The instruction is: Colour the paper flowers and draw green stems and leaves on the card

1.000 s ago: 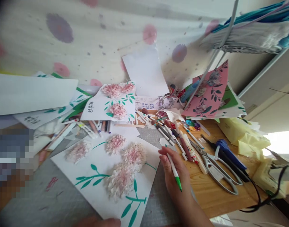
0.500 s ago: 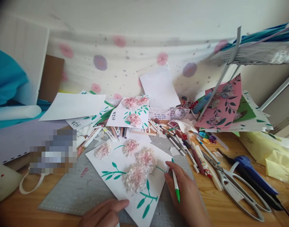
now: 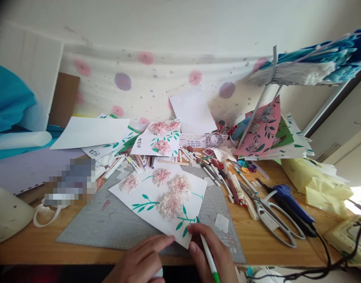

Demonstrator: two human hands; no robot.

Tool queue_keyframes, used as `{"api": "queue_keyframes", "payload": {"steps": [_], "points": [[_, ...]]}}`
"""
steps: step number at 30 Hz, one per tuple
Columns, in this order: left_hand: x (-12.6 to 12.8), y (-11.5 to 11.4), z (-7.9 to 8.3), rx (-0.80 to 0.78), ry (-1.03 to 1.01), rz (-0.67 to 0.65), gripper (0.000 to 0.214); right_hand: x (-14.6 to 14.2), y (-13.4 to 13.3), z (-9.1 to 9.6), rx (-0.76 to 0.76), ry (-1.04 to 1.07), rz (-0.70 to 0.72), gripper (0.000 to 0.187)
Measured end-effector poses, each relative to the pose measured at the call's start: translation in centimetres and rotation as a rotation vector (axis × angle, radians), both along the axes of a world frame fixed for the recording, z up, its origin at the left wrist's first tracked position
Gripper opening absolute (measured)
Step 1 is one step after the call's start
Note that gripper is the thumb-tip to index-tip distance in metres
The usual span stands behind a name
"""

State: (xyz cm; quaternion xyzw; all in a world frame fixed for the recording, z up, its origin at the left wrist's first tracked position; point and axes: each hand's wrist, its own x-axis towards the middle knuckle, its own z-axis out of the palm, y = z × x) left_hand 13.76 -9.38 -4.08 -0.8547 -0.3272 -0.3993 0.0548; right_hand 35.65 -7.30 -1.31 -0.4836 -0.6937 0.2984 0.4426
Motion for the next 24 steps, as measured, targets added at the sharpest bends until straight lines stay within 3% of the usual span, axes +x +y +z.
{"api": "queue_keyframes", "payload": {"steps": [5, 8, 11, 15, 19, 24], "points": [[-0.8, -1.1, 2.3, -0.055, -0.066, -0.02, 0.033, 2.0, -0.3, 0.8, -0.03, -0.006, -0.085, 0.02], [-3.0, -1.8, 4.3, -0.165, -0.118, 0.072, 0.022, 5.6, -0.1, 0.8, -0.013, -0.029, -0.139, 0.019], [-5.1, -2.1, 5.3, -0.264, -0.076, 0.185, 0.012, 9.2, 0.2, 0.7, -0.015, -0.01, -0.183, 0.017], [-6.3, -1.5, 4.6, -0.283, 0.043, 0.268, 0.021, 11.7, 0.5, 2.2, 0.103, -0.06, -0.268, 0.017], [-6.3, -0.5, 3.8, -0.265, 0.147, 0.26, 0.027, 11.0, 1.7, 4.8, 0.193, -0.161, -0.32, 0.013], [-6.5, -0.4, 3.6, -0.181, 0.272, 0.219, 0.014, 9.4, 6.7, 6.4, 0.248, -0.131, -0.265, 0.012]]}}
